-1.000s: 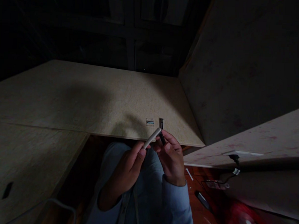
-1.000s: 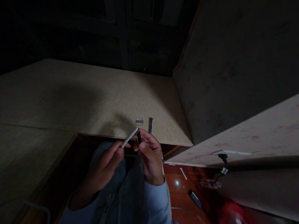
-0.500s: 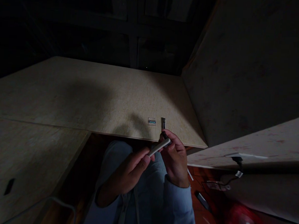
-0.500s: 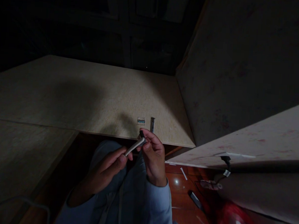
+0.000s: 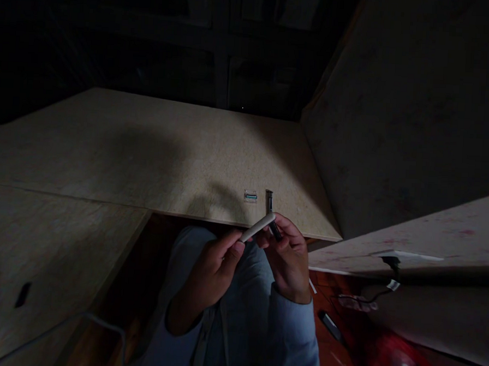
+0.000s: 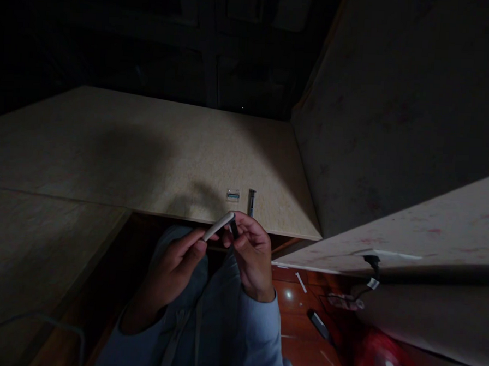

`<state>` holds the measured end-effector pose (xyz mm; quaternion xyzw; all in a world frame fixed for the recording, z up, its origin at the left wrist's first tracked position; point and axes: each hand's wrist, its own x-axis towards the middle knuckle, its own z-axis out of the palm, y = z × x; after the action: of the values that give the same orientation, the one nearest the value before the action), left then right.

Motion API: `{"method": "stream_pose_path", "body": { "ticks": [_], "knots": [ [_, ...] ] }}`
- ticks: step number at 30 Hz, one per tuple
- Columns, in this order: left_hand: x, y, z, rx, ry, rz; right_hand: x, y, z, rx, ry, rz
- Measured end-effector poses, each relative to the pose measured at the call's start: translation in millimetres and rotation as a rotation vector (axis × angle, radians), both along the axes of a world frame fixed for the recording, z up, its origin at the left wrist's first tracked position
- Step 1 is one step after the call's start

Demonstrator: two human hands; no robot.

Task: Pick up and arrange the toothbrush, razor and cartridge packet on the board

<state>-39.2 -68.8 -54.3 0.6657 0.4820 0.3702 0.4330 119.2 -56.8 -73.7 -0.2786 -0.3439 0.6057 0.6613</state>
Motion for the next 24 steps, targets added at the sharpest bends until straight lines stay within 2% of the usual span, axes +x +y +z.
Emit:
{"method": "stream_pose_path", "body": {
  "ticks": [9,20,24],
  "knots": [
    [-6.3,-4.9,-3.3,-0.003,-0.037,-0.141,1.9,-0.7,-0.5,-0.036,-0.026,-0.064],
    [2.1,-0.5,-1.4,0.007,-0.073,0.035,-0.7,-0.2,-4.8,-0.014,0.004,0.011],
    [3.6,-1.1,-1.7,0.017,-0.054,0.052,-0.9,0.7,-4.8,-0.02,0.019,0.014]
  ]
}}
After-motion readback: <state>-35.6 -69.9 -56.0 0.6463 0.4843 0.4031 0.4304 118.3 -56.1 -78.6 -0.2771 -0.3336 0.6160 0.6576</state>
